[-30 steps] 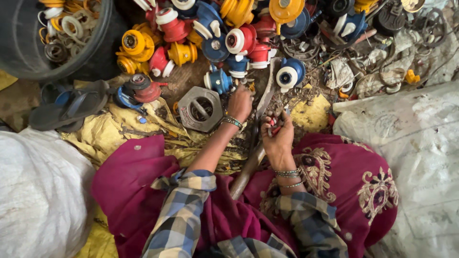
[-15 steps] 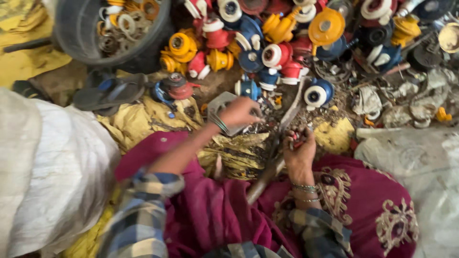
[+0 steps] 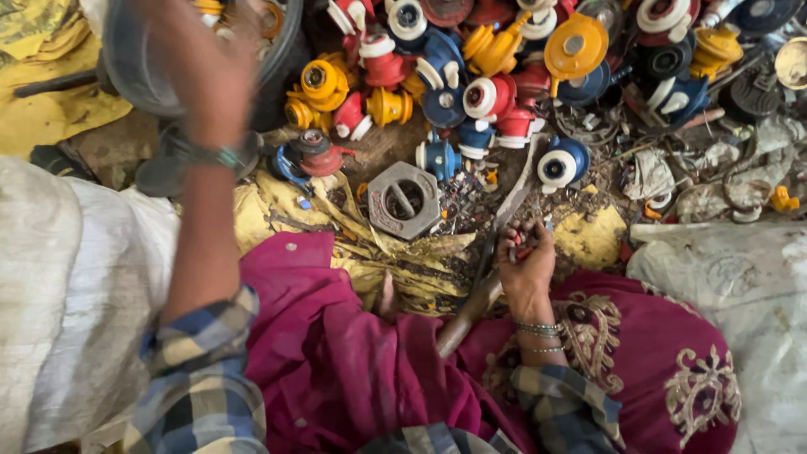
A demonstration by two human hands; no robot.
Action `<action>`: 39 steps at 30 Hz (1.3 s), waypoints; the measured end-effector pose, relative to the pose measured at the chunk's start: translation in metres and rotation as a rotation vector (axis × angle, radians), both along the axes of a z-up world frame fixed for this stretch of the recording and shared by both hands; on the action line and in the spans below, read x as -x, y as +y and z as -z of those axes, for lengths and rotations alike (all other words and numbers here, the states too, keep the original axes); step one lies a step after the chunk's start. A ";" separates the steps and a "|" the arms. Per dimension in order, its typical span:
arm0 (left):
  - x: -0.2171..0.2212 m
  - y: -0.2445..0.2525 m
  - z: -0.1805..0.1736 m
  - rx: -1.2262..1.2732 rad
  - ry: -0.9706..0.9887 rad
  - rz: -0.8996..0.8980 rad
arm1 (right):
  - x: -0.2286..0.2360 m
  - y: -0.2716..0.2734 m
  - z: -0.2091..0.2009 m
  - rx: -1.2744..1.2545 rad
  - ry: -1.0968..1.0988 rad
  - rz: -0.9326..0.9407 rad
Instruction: The person sits on the floor and uses a hammer to strike and separate components of colorful plastic objects. They repeatedly pick up items, position them on a metal base, and strike them to break them apart.
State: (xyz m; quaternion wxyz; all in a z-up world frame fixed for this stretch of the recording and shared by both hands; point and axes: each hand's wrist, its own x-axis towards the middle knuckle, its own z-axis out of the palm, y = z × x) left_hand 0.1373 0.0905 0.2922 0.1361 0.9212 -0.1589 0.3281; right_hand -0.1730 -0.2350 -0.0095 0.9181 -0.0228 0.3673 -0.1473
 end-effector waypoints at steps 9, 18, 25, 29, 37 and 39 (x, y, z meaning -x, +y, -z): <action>0.088 -0.098 0.172 0.033 0.643 0.507 | 0.005 -0.001 -0.003 0.023 -0.016 0.075; 0.107 -0.175 0.268 -0.272 0.723 0.455 | 0.002 0.001 -0.009 -0.022 0.044 0.068; 0.100 -0.191 0.310 -0.385 0.341 0.329 | 0.001 0.000 -0.008 -0.049 0.056 0.083; 0.124 -0.195 0.334 -0.418 0.205 0.512 | -0.003 0.000 -0.009 -0.062 0.070 0.101; 0.149 -0.202 0.356 -0.729 0.435 0.575 | -0.001 0.004 -0.023 -0.001 0.098 0.100; 0.147 -0.203 0.355 -0.686 0.508 0.560 | -0.002 0.003 -0.023 -0.013 0.092 0.102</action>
